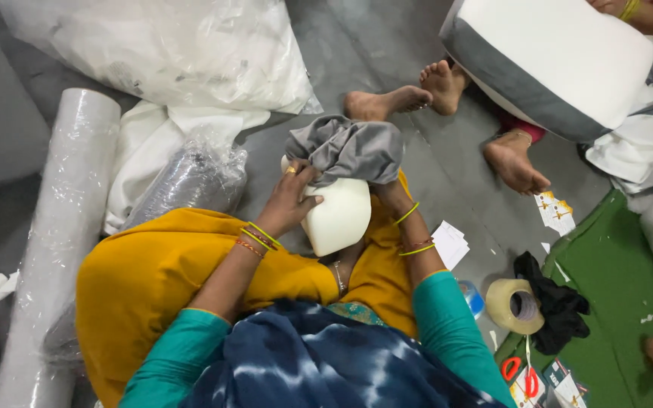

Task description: The person sits on the floor and inserts a white foam insert into a gray fabric pillow cover. They align the foam with the cover opening, push it inside, and adjust the fabric to fit the insert.

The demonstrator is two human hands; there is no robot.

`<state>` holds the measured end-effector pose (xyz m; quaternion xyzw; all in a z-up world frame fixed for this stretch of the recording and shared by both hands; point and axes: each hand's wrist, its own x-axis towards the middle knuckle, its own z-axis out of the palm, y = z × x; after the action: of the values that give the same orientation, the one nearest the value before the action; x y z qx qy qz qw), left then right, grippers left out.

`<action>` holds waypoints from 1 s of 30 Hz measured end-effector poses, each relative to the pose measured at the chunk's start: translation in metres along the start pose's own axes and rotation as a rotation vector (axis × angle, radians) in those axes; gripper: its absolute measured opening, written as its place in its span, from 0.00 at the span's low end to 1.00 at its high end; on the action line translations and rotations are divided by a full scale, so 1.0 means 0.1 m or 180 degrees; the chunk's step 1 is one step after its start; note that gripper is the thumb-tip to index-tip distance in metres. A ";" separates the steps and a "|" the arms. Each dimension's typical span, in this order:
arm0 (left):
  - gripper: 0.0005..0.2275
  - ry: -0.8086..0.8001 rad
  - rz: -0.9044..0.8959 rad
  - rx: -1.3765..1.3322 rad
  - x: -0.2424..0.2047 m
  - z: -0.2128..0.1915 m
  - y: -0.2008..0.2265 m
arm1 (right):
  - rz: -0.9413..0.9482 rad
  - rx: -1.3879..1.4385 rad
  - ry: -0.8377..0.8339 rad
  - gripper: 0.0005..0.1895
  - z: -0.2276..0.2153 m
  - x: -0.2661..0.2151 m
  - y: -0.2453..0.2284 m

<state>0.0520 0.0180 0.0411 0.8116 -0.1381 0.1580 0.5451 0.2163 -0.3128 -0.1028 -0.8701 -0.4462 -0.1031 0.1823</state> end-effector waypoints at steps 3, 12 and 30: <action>0.19 -0.0271 0.0038 0.0113 0.01 -0.07 0.06 | 0.2308 0.3602 0.0021 0.23 0.03 0.00 -0.11; 0.19 -0.0568 0.0338 -0.0105 0.06 -0.11 0.02 | 0.1851 0.2986 -0.0421 0.25 -0.58 0.18 -0.43; 0.26 -0.1242 0.0528 -0.0015 0.04 -0.22 -0.01 | 0.0929 0.1704 -0.1305 0.28 -1.10 -0.51 -0.78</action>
<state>0.0543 0.0383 0.0494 0.8114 -0.3078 0.0419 0.4950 0.1211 -0.3538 -0.0022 -0.8486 -0.3559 0.2209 0.3230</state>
